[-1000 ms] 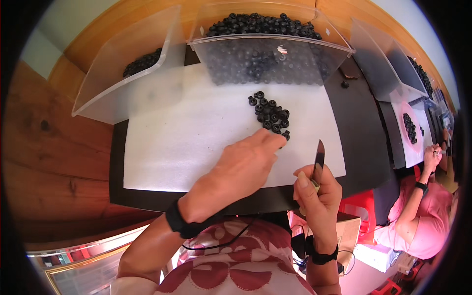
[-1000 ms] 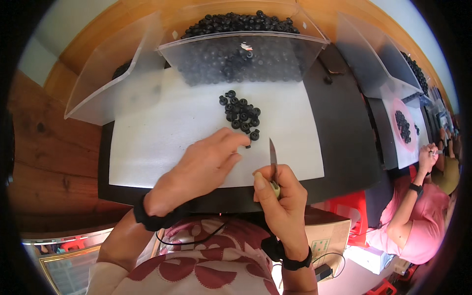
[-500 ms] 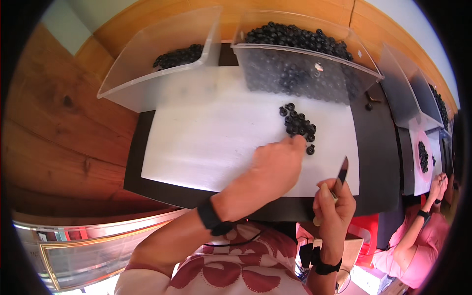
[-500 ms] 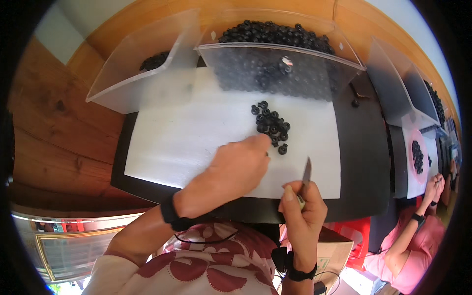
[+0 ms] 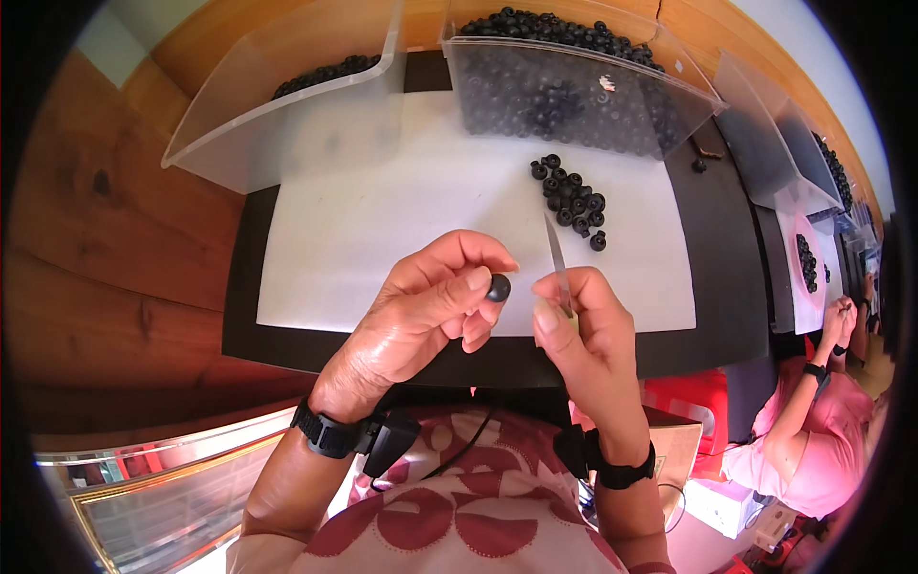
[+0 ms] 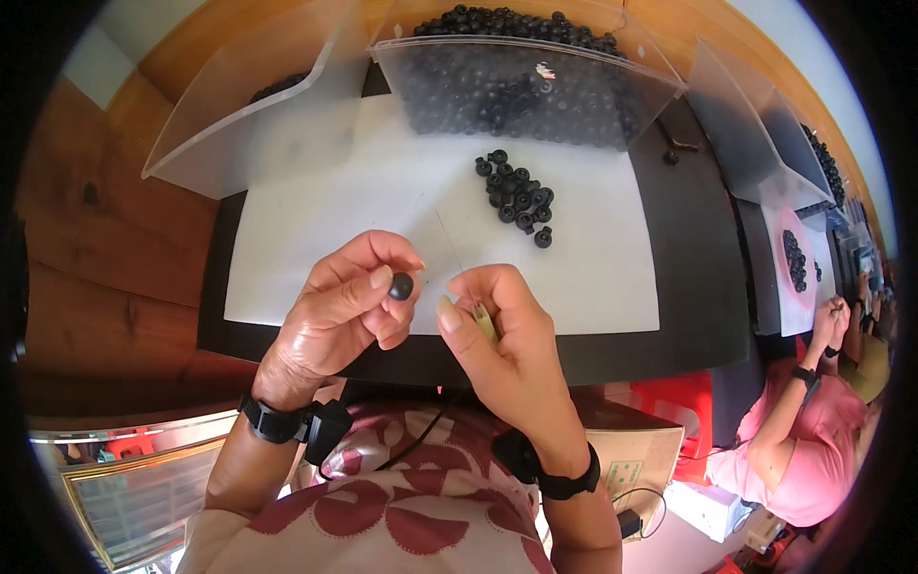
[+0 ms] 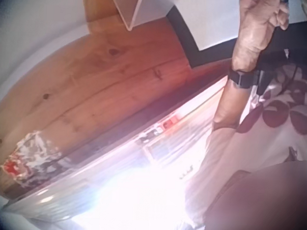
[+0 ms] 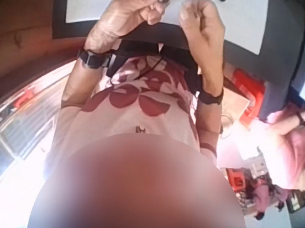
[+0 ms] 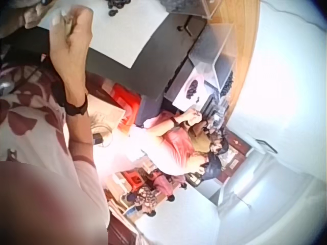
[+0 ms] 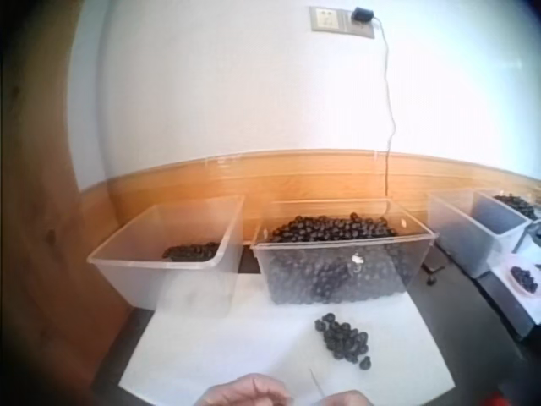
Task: Manually cleaning or trimming flash from small black rubber/plastic parts using a small knife.
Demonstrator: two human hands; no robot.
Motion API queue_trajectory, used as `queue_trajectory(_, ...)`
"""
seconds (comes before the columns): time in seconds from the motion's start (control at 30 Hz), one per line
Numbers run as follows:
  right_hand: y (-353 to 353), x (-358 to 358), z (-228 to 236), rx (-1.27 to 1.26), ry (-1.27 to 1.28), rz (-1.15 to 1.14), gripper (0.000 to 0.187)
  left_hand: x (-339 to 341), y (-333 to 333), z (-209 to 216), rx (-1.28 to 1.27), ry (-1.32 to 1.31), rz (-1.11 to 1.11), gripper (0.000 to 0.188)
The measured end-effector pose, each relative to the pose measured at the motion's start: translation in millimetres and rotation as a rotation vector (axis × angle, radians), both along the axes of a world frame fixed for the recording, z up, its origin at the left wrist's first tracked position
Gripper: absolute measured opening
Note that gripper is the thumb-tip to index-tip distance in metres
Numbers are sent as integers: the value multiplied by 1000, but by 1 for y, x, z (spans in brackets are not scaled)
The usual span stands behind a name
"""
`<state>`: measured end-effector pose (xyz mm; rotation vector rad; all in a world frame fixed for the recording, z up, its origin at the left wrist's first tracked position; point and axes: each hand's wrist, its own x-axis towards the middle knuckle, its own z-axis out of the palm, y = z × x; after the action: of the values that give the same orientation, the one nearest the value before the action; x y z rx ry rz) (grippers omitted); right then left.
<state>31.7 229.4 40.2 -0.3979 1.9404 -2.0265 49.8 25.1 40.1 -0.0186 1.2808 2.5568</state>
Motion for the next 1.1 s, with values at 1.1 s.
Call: queue_trajectory(1.1, -20, 15, 29, -41, 129, 131, 20, 25, -13, 12, 31, 29, -263, 36)
